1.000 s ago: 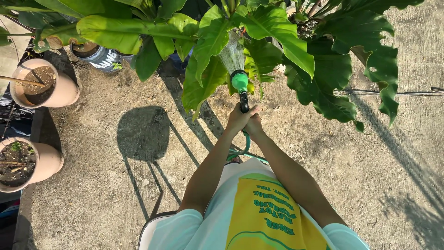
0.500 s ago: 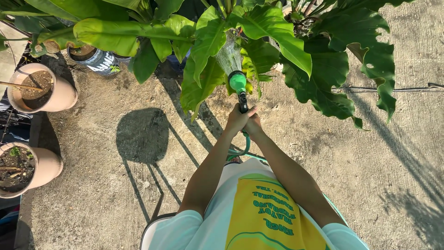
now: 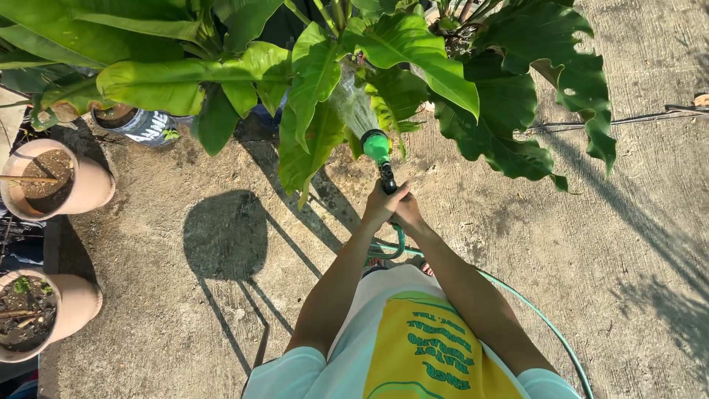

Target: Watering various potted plants in an outdoor garden using a hose with a spray nozzle.

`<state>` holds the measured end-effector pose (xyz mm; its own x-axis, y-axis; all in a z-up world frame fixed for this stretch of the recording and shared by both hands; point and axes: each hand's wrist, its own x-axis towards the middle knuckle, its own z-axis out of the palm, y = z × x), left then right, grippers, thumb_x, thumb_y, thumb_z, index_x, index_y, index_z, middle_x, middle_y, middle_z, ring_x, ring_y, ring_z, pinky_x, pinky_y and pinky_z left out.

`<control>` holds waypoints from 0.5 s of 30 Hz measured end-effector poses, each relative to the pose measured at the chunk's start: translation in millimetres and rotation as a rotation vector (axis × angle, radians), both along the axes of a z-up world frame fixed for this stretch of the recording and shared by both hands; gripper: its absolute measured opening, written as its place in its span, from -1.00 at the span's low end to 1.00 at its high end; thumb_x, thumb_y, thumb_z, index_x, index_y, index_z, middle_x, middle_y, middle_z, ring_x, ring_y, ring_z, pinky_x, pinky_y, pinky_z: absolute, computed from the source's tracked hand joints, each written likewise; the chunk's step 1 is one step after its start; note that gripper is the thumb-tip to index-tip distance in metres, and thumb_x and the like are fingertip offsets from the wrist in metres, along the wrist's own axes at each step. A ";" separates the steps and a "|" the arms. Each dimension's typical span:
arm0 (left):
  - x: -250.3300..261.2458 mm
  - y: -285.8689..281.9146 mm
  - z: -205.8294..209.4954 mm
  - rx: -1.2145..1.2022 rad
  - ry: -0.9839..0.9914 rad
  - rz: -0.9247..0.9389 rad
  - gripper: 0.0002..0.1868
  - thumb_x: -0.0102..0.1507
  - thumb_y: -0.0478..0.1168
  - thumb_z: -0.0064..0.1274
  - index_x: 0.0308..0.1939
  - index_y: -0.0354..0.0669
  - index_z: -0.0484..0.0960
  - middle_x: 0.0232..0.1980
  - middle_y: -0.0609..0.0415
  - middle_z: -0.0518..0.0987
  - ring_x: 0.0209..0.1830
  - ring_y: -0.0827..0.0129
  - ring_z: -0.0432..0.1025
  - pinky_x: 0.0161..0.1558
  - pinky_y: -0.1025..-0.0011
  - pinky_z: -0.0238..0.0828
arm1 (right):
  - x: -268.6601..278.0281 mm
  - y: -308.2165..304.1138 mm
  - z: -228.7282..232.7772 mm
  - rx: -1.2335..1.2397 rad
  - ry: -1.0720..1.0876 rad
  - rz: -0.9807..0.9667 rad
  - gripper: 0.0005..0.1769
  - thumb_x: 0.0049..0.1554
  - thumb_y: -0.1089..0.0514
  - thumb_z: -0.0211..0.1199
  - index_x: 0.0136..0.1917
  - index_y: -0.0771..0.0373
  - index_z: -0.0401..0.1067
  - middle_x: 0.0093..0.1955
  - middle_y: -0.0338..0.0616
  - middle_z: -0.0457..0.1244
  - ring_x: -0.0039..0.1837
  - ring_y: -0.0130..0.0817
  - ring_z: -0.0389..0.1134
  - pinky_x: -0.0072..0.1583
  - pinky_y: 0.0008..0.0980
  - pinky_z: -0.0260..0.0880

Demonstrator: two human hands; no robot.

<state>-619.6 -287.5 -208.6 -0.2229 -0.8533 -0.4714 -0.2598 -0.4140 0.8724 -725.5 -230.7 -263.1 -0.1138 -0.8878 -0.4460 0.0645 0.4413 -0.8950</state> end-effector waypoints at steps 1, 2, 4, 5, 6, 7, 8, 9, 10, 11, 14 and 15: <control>-8.7 0.5 -18.0 -0.002 -0.001 -0.021 -0.22 0.04 0.34 0.26 -0.03 -0.26 0.48 -0.20 -0.10 0.63 -0.25 0.22 0.59 -0.26 0.26 0.53 | -9.8 3.9 -16.5 -0.003 0.008 -0.015 -0.67 0.09 0.03 0.28 -0.21 0.39 0.38 -0.39 -0.17 0.26 -0.40 -0.44 0.17 -0.33 -0.28 0.16; -21.6 5.7 -36.8 -0.009 -0.010 -0.044 -0.22 0.04 0.33 0.27 -0.05 -0.28 0.48 -0.21 -0.11 0.63 -0.25 0.21 0.58 -0.24 0.26 0.52 | -20.1 11.3 -32.8 0.000 0.023 -0.030 -0.66 0.09 0.03 0.28 -0.21 0.40 0.39 -0.39 -0.17 0.26 -0.40 -0.44 0.17 -0.33 -0.28 0.16; -47.4 25.1 -53.1 -0.009 -0.013 -0.081 -0.23 0.05 0.33 0.28 -0.08 -0.30 0.48 -0.22 -0.13 0.63 -0.25 0.20 0.57 -0.22 0.27 0.51 | -36.4 27.7 -57.8 0.012 0.043 -0.059 -0.66 0.08 0.02 0.28 -0.21 0.40 0.39 -0.39 -0.16 0.27 -0.40 -0.44 0.17 -0.33 -0.28 0.16; -60.3 39.4 -49.7 -0.024 0.023 -0.116 -0.24 0.07 0.31 0.29 -0.09 -0.32 0.47 -0.22 -0.14 0.63 -0.24 0.19 0.55 -0.20 0.26 0.50 | -48.7 44.8 -64.2 0.006 -0.033 -0.168 -0.65 0.10 0.03 0.29 -0.17 0.41 0.39 -0.32 -0.11 0.29 -0.34 -0.40 0.23 -0.29 -0.23 0.22; -71.7 48.7 -45.6 -0.046 0.056 -0.145 -0.25 0.09 0.30 0.29 -0.10 -0.34 0.46 -0.22 -0.15 0.62 -0.23 0.18 0.54 -0.19 0.26 0.49 | -59.9 55.8 -70.5 -0.008 -0.112 -0.271 -0.64 0.11 0.03 0.29 -0.13 0.43 0.39 -0.26 -0.06 0.32 -0.29 -0.35 0.29 -0.26 -0.18 0.28; -79.4 62.7 -27.0 -0.047 0.059 -0.152 -0.25 0.09 0.30 0.29 -0.10 -0.34 0.46 -0.22 -0.15 0.62 -0.23 0.18 0.54 -0.19 0.26 0.49 | -67.7 74.3 -49.6 -0.010 -0.109 -0.278 -0.64 0.11 0.03 0.29 -0.13 0.43 0.39 -0.26 -0.06 0.32 -0.29 -0.35 0.29 -0.26 -0.18 0.28; -88.4 73.1 -8.2 -0.072 0.066 -0.220 -0.26 0.10 0.29 0.27 -0.10 -0.34 0.45 -0.23 -0.16 0.61 -0.24 0.15 0.54 -0.19 0.25 0.48 | -77.3 88.4 -29.0 0.017 -0.022 -0.341 -0.65 0.09 0.03 0.27 -0.04 0.38 0.40 -0.15 -0.07 0.36 -0.16 -0.36 0.36 -0.13 -0.23 0.36; -98.3 84.4 10.5 -0.097 0.072 -0.287 -0.28 0.12 0.28 0.26 -0.10 -0.34 0.45 -0.23 -0.17 0.60 -0.24 0.13 0.54 -0.19 0.24 0.47 | -87.5 103.4 -8.4 0.043 0.065 -0.403 -0.64 0.08 0.03 0.25 0.05 0.32 0.41 -0.04 -0.09 0.40 -0.04 -0.37 0.43 -0.01 -0.29 0.44; -106.6 86.7 36.5 -0.101 0.073 -0.291 -0.28 0.12 0.28 0.26 -0.10 -0.34 0.45 -0.23 -0.17 0.60 -0.24 0.13 0.54 -0.19 0.24 0.47 | -94.0 104.7 33.9 0.040 0.065 -0.407 -0.64 0.08 0.03 0.25 0.05 0.32 0.41 -0.04 -0.09 0.40 -0.04 -0.37 0.43 -0.01 -0.29 0.44; -115.9 89.9 62.3 -0.130 0.059 -0.354 -0.27 0.14 0.30 0.22 -0.08 -0.34 0.44 -0.24 -0.16 0.60 -0.25 0.12 0.55 -0.19 0.24 0.47 | -101.5 106.8 76.0 0.145 0.238 -0.376 -0.62 0.10 0.02 0.25 0.07 0.34 0.45 -0.02 -0.01 0.40 0.02 -0.29 0.43 0.03 -0.28 0.40; -158.2 88.2 115.9 -0.211 0.112 -0.423 -0.25 0.20 0.34 0.14 -0.01 -0.32 0.41 -0.26 -0.13 0.60 -0.26 0.15 0.56 -0.20 0.26 0.47 | -156.3 104.3 141.7 0.166 0.383 -0.318 -0.65 0.13 0.08 0.19 0.05 0.41 0.47 -0.06 0.09 0.39 -0.02 -0.19 0.43 0.00 -0.27 0.39; -174.9 85.8 129.7 -0.262 0.179 -0.427 -0.24 0.24 0.36 0.09 0.06 -0.30 0.39 -0.26 -0.09 0.59 -0.27 0.19 0.55 -0.22 0.28 0.46 | -180.2 102.1 153.2 0.080 0.356 -0.290 -0.69 0.14 0.16 0.12 0.01 0.46 0.45 -0.11 0.11 0.38 -0.10 -0.18 0.43 -0.07 -0.25 0.41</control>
<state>-794.5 -201.7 -79.0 -0.6340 -0.7527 -0.1777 -0.1954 -0.0664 0.9785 -905.7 -128.7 -109.8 -0.5109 -0.7611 -0.3996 -0.1095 0.5187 -0.8479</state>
